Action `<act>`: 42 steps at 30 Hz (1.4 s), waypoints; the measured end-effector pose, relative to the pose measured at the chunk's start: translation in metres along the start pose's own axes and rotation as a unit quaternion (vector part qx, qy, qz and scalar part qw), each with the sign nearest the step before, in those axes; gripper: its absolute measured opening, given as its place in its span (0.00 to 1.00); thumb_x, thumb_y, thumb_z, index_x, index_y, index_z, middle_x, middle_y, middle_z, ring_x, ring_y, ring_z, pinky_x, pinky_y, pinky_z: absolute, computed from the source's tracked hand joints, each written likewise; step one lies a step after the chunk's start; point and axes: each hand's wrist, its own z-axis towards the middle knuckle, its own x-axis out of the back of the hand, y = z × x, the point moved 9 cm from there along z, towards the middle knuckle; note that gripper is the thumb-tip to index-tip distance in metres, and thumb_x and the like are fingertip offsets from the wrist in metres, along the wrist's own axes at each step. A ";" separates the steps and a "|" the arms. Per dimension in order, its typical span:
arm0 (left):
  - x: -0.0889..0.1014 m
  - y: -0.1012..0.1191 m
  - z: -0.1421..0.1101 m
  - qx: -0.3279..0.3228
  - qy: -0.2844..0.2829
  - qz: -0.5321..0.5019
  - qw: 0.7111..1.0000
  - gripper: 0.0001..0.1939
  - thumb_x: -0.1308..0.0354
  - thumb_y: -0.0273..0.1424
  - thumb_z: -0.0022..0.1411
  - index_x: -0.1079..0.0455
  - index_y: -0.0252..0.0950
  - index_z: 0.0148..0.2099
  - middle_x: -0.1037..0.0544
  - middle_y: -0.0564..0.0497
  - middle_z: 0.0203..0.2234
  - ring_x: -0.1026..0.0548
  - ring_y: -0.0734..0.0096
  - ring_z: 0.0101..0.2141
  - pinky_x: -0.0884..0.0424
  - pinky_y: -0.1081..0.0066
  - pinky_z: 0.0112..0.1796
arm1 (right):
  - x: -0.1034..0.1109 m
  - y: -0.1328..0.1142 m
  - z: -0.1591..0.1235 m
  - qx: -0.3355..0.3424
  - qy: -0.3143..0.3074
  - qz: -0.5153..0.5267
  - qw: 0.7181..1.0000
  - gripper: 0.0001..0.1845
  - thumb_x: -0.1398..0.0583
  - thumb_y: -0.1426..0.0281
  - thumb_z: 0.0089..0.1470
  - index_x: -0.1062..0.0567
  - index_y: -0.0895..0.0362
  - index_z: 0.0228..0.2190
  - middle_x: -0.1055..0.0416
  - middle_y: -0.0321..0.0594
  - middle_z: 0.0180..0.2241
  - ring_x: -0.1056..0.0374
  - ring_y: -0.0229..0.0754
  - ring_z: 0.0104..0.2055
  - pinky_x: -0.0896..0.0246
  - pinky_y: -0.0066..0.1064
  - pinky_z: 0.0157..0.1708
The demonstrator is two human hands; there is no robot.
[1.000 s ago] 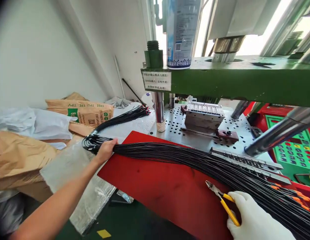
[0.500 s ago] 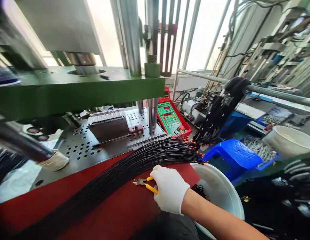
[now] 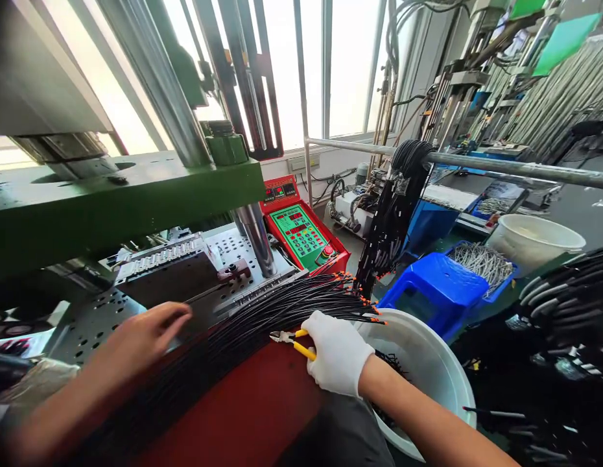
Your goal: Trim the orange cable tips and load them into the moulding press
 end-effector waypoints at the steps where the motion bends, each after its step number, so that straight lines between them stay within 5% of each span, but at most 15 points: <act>1: -0.014 0.019 0.018 -0.039 -0.020 0.023 0.999 0.14 0.53 0.41 0.61 0.30 0.42 0.42 0.23 0.50 0.38 0.26 0.60 0.35 0.33 0.65 0.37 | -0.001 0.000 0.001 -0.004 0.007 0.011 1.000 0.14 0.43 0.74 0.40 0.33 0.54 0.34 0.35 0.35 0.33 0.40 0.37 0.29 0.52 0.28 0.28; 5: -0.076 0.061 0.070 -0.074 -0.139 0.060 0.986 0.19 0.55 0.45 0.62 0.29 0.39 0.32 0.24 0.48 0.26 0.26 0.61 0.30 0.35 0.68 0.31 | -0.008 0.005 -0.001 -0.012 0.044 0.042 0.998 0.15 0.43 0.75 0.39 0.33 0.53 0.34 0.35 0.35 0.34 0.40 0.39 0.32 0.50 0.30 0.31; 8: -0.089 0.070 0.074 -0.093 -0.150 0.067 0.982 0.18 0.55 0.43 0.62 0.29 0.39 0.34 0.25 0.47 0.30 0.26 0.61 0.32 0.35 0.67 0.33 | -0.014 0.010 -0.005 -0.021 0.091 0.058 0.994 0.16 0.44 0.76 0.41 0.32 0.54 0.36 0.34 0.37 0.36 0.40 0.42 0.36 0.48 0.33 0.38; 14: -0.076 0.075 0.049 -0.114 -0.134 0.075 0.982 0.11 0.52 0.34 0.60 0.30 0.39 0.39 0.29 0.46 0.37 0.28 0.62 0.37 0.34 0.65 0.40 | -0.019 0.011 -0.009 -0.017 0.138 0.080 0.987 0.22 0.44 0.77 0.42 0.32 0.55 0.42 0.33 0.40 0.39 0.39 0.46 0.41 0.47 0.37 0.43; 17: -0.066 0.085 0.055 -0.157 -0.089 0.050 0.982 0.14 0.48 0.38 0.59 0.31 0.39 0.46 0.33 0.44 0.44 0.33 0.57 0.45 0.38 0.61 0.49 | -0.016 0.010 -0.009 -0.014 0.145 0.087 0.986 0.24 0.44 0.78 0.41 0.32 0.54 0.43 0.33 0.40 0.40 0.38 0.46 0.41 0.46 0.37 0.43; 20: -0.075 0.089 0.067 -0.186 -0.128 -0.004 0.974 0.15 0.48 0.43 0.60 0.28 0.41 0.43 0.33 0.46 0.44 0.33 0.60 0.45 0.37 0.62 0.49 | -0.016 0.009 -0.008 -0.015 0.145 0.095 0.985 0.24 0.44 0.79 0.40 0.32 0.54 0.43 0.33 0.40 0.40 0.38 0.46 0.41 0.46 0.37 0.42; 27: -0.087 0.082 0.075 -0.171 -0.139 -0.035 0.975 0.16 0.50 0.43 0.61 0.26 0.40 0.41 0.30 0.47 0.41 0.32 0.62 0.44 0.35 0.64 0.48 | -0.018 0.012 -0.008 -0.016 0.153 0.098 0.983 0.23 0.44 0.79 0.40 0.32 0.53 0.42 0.33 0.39 0.39 0.37 0.45 0.40 0.44 0.36 0.42; 36: -0.076 0.062 0.059 -0.126 -0.140 -0.056 0.981 0.17 0.49 0.45 0.61 0.25 0.40 0.41 0.31 0.47 0.43 0.32 0.64 0.45 0.36 0.65 0.51 | -0.021 0.013 -0.010 -0.003 0.139 0.092 0.986 0.22 0.45 0.78 0.42 0.33 0.54 0.42 0.33 0.40 0.38 0.37 0.46 0.40 0.43 0.38 0.42; 42: -0.078 0.070 0.052 -0.107 -0.117 -0.025 0.987 0.18 0.48 0.46 0.60 0.25 0.40 0.42 0.32 0.47 0.42 0.32 0.63 0.43 0.36 0.64 0.49 | -0.022 0.012 -0.009 -0.002 0.135 0.096 0.986 0.21 0.45 0.78 0.43 0.33 0.54 0.42 0.33 0.40 0.38 0.37 0.46 0.40 0.44 0.38 0.42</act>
